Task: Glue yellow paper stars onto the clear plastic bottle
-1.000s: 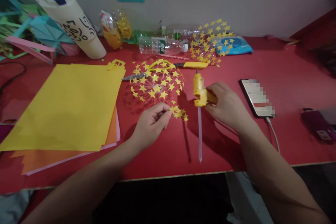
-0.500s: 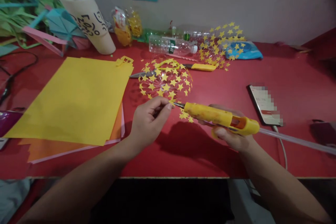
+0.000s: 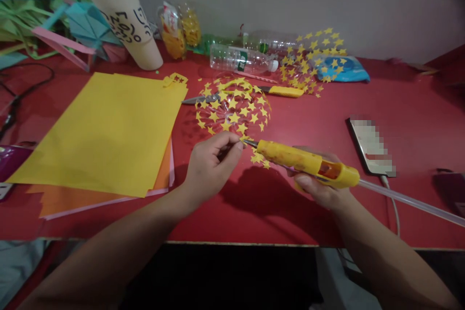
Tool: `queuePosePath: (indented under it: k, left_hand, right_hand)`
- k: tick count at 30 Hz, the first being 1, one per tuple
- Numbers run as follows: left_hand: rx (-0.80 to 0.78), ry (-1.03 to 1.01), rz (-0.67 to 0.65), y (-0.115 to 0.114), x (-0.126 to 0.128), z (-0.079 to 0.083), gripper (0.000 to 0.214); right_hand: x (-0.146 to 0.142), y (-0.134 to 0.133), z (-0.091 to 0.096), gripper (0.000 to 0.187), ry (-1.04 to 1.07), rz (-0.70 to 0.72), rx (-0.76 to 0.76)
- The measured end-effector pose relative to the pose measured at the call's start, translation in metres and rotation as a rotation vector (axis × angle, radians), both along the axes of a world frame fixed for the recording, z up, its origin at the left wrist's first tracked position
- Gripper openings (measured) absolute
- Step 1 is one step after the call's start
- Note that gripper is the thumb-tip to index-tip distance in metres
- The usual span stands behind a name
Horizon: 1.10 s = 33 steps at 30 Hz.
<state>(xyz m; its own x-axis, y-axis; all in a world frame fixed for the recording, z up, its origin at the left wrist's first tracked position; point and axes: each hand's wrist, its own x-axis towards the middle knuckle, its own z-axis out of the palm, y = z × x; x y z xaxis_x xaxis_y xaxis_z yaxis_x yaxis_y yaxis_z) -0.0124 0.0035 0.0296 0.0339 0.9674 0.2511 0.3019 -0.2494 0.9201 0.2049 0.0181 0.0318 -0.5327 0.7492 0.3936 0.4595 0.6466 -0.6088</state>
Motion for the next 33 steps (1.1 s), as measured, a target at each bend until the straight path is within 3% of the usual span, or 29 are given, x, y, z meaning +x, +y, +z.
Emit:
queuePosePath:
  k: [5, 17, 28, 33]
  left_hand:
    - [-0.002, 0.006, 0.009, -0.0003, 0.0003, 0.0005, 0.016]
    - [0.039, 0.031, 0.011, 0.0003, 0.0013, 0.0005, 0.017]
    - [0.067, 0.134, 0.025, -0.0002, -0.0014, 0.0009, 0.017]
    - [0.075, 0.18, 0.035, -0.0006, -0.0019, 0.0007, 0.016]
  right_hand:
    - [-0.0006, 0.0, 0.0003, 0.038, 0.114, 0.025, -0.113]
    - [-0.0005, 0.0006, 0.0002, 0.042, 0.103, -0.007, -0.165]
    - [-0.0002, -0.0001, -0.0009, 0.032, 0.117, 0.001, -0.126]
    - [-0.002, 0.0002, 0.0014, 0.038, 0.078, -0.011, -0.096]
